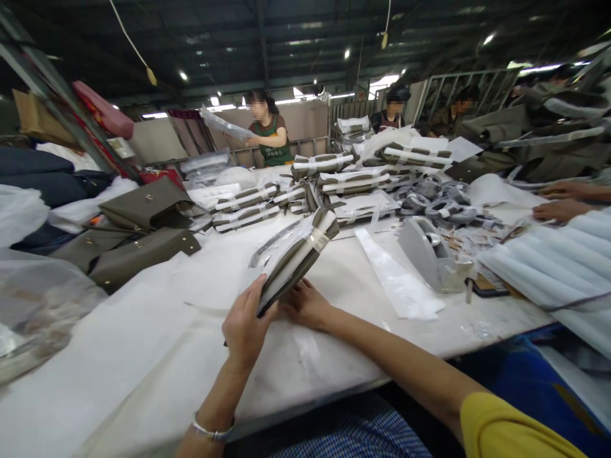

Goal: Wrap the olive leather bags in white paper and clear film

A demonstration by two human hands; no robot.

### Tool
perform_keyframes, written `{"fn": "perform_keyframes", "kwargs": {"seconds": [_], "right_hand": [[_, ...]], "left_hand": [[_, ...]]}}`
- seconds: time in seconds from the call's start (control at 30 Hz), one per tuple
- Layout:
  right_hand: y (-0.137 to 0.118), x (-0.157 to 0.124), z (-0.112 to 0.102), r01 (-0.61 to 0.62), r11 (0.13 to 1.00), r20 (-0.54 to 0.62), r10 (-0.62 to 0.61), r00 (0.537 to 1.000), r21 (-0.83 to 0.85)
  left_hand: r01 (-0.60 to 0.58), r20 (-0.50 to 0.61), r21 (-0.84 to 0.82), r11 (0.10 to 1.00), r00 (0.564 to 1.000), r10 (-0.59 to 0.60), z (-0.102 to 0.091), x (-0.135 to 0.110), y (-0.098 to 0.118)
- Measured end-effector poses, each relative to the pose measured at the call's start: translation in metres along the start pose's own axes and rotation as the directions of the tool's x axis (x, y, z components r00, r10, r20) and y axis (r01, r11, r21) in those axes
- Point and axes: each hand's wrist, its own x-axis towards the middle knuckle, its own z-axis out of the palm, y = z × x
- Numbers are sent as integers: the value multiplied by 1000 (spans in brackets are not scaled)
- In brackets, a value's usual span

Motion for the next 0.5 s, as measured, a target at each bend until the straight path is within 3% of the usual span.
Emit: {"fn": "perform_keyframes", "kwargs": {"seconds": [0.13,0.23,0.3,0.4,0.5], "right_hand": [[-21,-42,-15,111,981,-127,-91,988,158],[-32,-83,-45,288,923,-191,-243,951,255],[-31,-88,-68,332,910,-261,-267,928,249],[-13,-54,-91,195,955,-272,-130,953,226],[14,10,-87,-117,976,-53,129,990,183]], "left_hand": [[-139,6,-51,989,990,140,-6,-9,6],[-235,79,-96,967,967,243,-6,-31,15],[-294,121,-96,951,945,304,-3,-45,24],[-320,144,-48,946,935,323,2,-56,37],[-304,133,-6,953,944,302,4,-59,47]]}}
